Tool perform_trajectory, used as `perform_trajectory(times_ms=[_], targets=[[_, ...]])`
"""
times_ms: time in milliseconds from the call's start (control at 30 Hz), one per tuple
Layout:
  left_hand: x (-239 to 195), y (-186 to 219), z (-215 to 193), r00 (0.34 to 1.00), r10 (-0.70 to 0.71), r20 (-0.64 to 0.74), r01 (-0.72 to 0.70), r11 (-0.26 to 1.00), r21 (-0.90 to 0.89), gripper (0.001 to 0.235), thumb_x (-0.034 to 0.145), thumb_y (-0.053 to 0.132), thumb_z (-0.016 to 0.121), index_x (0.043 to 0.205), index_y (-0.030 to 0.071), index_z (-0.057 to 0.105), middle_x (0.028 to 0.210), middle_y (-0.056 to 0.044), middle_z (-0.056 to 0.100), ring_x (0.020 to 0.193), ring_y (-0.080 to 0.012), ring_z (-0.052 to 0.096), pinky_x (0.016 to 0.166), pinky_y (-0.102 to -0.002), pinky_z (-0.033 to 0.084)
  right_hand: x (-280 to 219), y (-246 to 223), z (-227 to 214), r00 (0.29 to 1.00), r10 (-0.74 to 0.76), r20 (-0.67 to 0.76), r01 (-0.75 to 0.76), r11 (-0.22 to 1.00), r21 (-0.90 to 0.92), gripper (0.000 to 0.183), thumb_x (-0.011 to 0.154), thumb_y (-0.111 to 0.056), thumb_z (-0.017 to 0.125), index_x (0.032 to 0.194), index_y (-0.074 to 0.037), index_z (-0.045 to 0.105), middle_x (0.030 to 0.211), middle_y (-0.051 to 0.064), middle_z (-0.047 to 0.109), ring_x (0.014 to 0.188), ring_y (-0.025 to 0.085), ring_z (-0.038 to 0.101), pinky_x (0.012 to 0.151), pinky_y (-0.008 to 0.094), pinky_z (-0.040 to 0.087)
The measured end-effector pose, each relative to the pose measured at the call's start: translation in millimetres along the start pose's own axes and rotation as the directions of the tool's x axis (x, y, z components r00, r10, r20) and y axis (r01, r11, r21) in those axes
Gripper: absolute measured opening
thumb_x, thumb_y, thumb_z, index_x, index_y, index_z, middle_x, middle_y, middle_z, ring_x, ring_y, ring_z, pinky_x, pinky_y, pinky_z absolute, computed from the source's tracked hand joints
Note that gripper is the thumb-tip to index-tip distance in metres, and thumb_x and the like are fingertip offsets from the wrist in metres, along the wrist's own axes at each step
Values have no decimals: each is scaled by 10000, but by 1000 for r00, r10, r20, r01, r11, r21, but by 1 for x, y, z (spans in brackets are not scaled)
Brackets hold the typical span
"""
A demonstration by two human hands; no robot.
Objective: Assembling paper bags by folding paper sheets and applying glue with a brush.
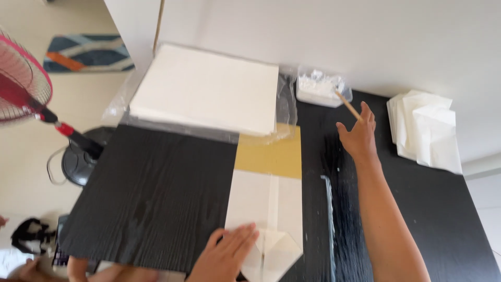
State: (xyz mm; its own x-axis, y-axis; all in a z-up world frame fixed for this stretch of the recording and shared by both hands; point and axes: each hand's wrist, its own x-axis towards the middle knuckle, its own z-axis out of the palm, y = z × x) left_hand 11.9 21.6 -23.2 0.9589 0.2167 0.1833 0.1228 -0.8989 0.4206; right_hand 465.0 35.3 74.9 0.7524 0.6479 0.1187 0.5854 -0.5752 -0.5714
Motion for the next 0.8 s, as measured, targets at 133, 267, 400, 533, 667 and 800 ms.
perform_trajectory(times_ms=[133, 267, 400, 533, 667, 800], targets=[[9, 14, -35, 990, -54, 131, 72, 988, -135, 1059, 816, 466, 882, 1582, 12, 309, 1652, -157, 332, 1472, -305, 337, 1099, -495, 262, -119, -35, -26, 998, -26, 63, 28, 999, -31, 738, 986, -274, 567, 1568, -5, 202, 1621, 165, 254, 1523, 335, 191, 1181, 535, 272], [12, 17, -32, 987, 43, -158, -23, 991, 129, 1043, 777, 674, 833, 1484, 8, 454, 1527, -145, 521, 1270, -269, 567, 993, -437, 413, -240, -48, -35, 931, -205, 303, 176, 977, 120, 865, 830, -334, 773, 1553, -131, 345, 1578, 98, 418, 1354, 278, 494, 1100, 435, 432], [14, 16, -35, 961, 158, -229, -86, 951, 297, 997, 797, 665, 810, 1463, 2, 476, 1436, -132, 611, 1169, -249, 643, 937, -403, 476, -309, -50, -25, 790, -224, 571, 284, 959, -16, 1123, 785, -560, 852, 1606, -168, 193, 1690, 39, 256, 1535, 229, 303, 1135, 530, 407], [10, 17, -43, 948, 237, -210, -146, 916, 374, 1144, 727, 802, 777, 1475, -1, 453, 1407, -128, 632, 1164, -250, 657, 935, -406, 507, -331, -32, 1, 793, -413, 447, 450, 893, 28, 1061, 805, -502, 884, 1575, -86, 284, 1667, 102, 321, 1512, 275, 337, 1186, 486, 295], [13, 9, -56, 963, 261, -71, -230, 928, 292, 1152, 773, 710, 797, 1532, -28, 344, 1485, -153, 569, 1096, -247, 666, 878, -372, 500, -333, -32, 9, 819, -467, 334, 498, 867, -7, 996, 812, -434, 877, 1551, -62, 323, 1632, 128, 391, 1443, 301, 448, 1155, 476, 357], [19, 8, -61, 926, 370, -75, -314, 865, 390, 1059, 789, 650, 849, 1475, -37, 427, 1451, -180, 601, 877, -244, 716, 784, -353, 545, -334, -28, 17, 808, -531, 254, 558, 829, -42, 921, 856, -474, 810, 1529, -37, 357, 1587, 149, 462, 1352, 324, 549, 1119, 489, 405]])
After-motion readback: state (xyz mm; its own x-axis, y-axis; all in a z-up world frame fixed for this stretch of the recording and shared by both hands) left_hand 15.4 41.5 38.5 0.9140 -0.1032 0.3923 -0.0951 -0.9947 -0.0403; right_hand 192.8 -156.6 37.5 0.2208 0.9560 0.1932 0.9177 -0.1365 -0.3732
